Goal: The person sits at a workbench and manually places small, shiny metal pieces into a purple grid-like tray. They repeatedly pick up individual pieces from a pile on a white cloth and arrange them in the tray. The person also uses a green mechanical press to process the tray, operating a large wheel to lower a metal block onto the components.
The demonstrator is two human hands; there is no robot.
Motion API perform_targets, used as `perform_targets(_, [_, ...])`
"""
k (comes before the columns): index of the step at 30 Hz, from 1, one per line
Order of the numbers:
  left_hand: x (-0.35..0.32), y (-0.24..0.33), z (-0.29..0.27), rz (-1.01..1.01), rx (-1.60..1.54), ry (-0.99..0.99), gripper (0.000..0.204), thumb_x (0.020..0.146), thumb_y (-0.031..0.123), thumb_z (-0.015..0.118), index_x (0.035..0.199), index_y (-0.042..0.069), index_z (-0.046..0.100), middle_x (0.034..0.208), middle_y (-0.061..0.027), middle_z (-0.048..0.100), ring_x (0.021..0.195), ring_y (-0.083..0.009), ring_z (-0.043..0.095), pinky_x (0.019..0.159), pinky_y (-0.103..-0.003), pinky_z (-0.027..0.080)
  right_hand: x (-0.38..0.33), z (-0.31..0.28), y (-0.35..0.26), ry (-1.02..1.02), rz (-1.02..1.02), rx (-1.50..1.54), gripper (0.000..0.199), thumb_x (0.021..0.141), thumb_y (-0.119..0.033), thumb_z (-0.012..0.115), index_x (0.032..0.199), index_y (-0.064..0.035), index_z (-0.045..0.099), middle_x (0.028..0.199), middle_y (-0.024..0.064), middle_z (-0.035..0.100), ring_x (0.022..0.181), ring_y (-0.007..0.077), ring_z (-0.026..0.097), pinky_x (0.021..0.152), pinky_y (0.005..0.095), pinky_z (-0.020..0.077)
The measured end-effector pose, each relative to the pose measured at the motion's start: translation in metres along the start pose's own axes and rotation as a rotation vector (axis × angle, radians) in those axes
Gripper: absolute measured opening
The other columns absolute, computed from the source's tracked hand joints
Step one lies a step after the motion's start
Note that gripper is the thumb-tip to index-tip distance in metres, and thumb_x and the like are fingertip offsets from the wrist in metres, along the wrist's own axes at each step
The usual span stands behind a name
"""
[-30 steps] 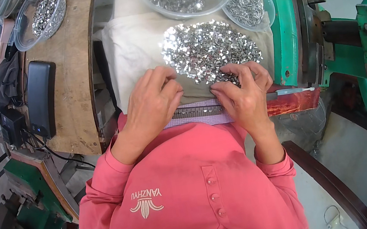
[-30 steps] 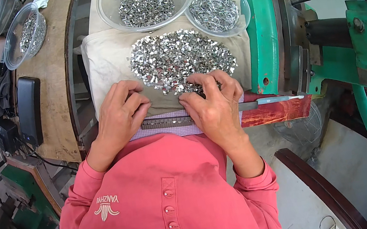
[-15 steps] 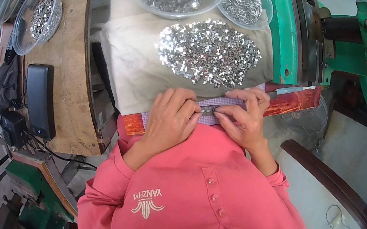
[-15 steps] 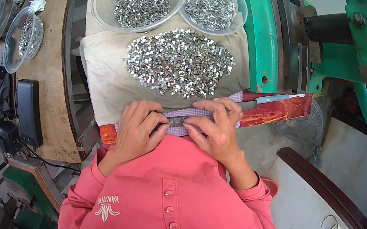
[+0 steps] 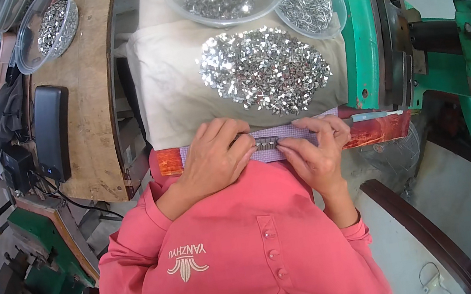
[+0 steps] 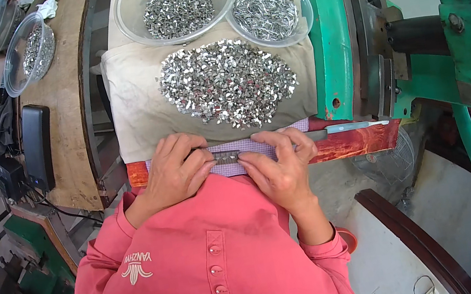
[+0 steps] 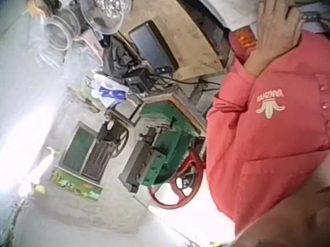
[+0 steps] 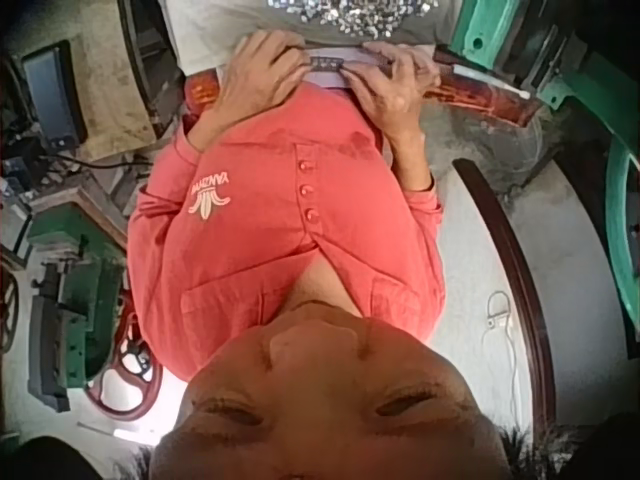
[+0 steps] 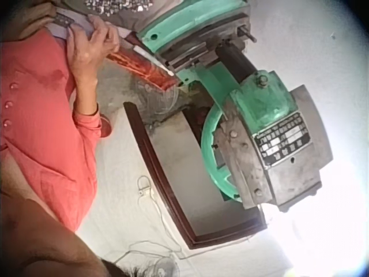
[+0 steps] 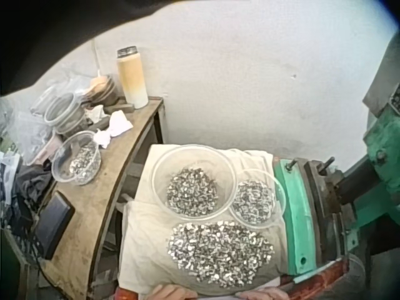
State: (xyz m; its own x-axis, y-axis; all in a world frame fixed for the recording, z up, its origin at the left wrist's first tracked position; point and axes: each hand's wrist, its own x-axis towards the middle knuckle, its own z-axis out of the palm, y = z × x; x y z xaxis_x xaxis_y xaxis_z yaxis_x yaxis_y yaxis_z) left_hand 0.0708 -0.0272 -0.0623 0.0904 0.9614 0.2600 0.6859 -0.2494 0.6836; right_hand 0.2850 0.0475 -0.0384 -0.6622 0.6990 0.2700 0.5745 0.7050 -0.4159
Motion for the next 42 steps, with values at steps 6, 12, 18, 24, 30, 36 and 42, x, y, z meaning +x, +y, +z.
perform_targets(6, [0.001, 0.002, 0.001, 0.007, 0.014, 0.012, 0.01, 0.082, 0.015, 0.068, 0.084, 0.009, 0.062, 0.096, -0.0032, 0.059, 0.091, -0.0217, 0.056, 0.078, -0.035, 0.041, 0.005, 0.001, -0.003, -0.073, -0.129, -0.132, 0.016, 0.073, -0.018, 0.078, 0.086, -0.0185, 0.069, 0.112, -0.0062, 0.064, 0.111, 0.0203, 0.046, 0.09, 0.0372, 0.0323])
perform_targets(12, [-0.003, 0.0, 0.002, 0.02, 0.03, -0.012, 0.014, 0.078, 0.014, 0.073, 0.087, 0.008, 0.064, 0.097, -0.0022, 0.061, 0.094, -0.022, 0.057, 0.078, -0.035, 0.041, 0.016, -0.01, 0.002, -0.018, -0.151, -0.089, 0.014, 0.077, -0.014, 0.076, 0.088, -0.0166, 0.067, 0.114, -0.0035, 0.064, 0.114, 0.0257, 0.042, 0.098, 0.0366, 0.0301])
perform_targets(18, [-0.004, -0.003, 0.003, 0.04, 0.052, -0.022, 0.015, 0.078, 0.016, 0.072, 0.088, 0.009, 0.063, 0.098, -0.0014, 0.061, 0.095, -0.0206, 0.056, 0.078, -0.035, 0.041, 0.077, -0.023, -0.005, 0.246, -0.211, -0.189, 0.012, 0.077, -0.012, 0.076, 0.086, -0.0144, 0.068, 0.113, -0.0013, 0.065, 0.116, 0.029, 0.04, 0.099, 0.0369, 0.03])
perform_targets(24, [-0.002, -0.001, -0.002, 0.032, 0.028, -0.055, 0.021, 0.077, 0.021, 0.074, 0.09, 0.009, 0.062, 0.101, -0.0025, 0.061, 0.098, -0.0221, 0.056, 0.08, -0.036, 0.041, 0.164, -0.006, -0.008, 0.409, -0.261, -0.254, 0.014, 0.075, -0.013, 0.078, 0.085, -0.0167, 0.07, 0.113, -0.0028, 0.065, 0.115, 0.0276, 0.043, 0.096, 0.0373, 0.0302])
perform_targets(30, [-0.005, -0.007, 0.001, 0.012, -0.028, -0.04, 0.028, 0.076, 0.024, 0.076, 0.093, 0.008, 0.061, 0.105, -0.0055, 0.061, 0.099, -0.0255, 0.056, 0.083, -0.038, 0.042, 0.121, -0.019, 0.005, 0.275, -0.171, -0.141, 0.017, 0.071, -0.009, 0.08, 0.085, -0.0155, 0.073, 0.108, 0.0002, 0.065, 0.107, 0.0262, 0.047, 0.094, 0.0396, 0.0305])
perform_targets(36, [-0.002, -0.008, 0.001, 0.008, -0.043, -0.054, 0.028, 0.075, 0.023, 0.078, 0.092, 0.008, 0.062, 0.104, -0.0056, 0.06, 0.097, -0.0263, 0.056, 0.082, -0.039, 0.043, 0.036, -0.013, 0.011, 0.118, 0.043, -0.056, 0.018, 0.07, -0.009, 0.081, 0.085, -0.0144, 0.074, 0.105, 0.0023, 0.064, 0.106, 0.0264, 0.047, 0.094, 0.0395, 0.0314])
perform_targets(42, [-0.004, -0.007, -0.002, 0.016, -0.027, -0.047, 0.028, 0.073, 0.021, 0.079, 0.092, 0.007, 0.064, 0.103, -0.0056, 0.06, 0.096, -0.0267, 0.056, 0.081, -0.039, 0.044, 0.021, 0.005, 0.002, 0.092, 0.072, -0.045, 0.019, 0.07, -0.011, 0.082, 0.087, -0.0174, 0.075, 0.109, -0.0012, 0.064, 0.108, 0.027, 0.047, 0.093, 0.0398, 0.0324])
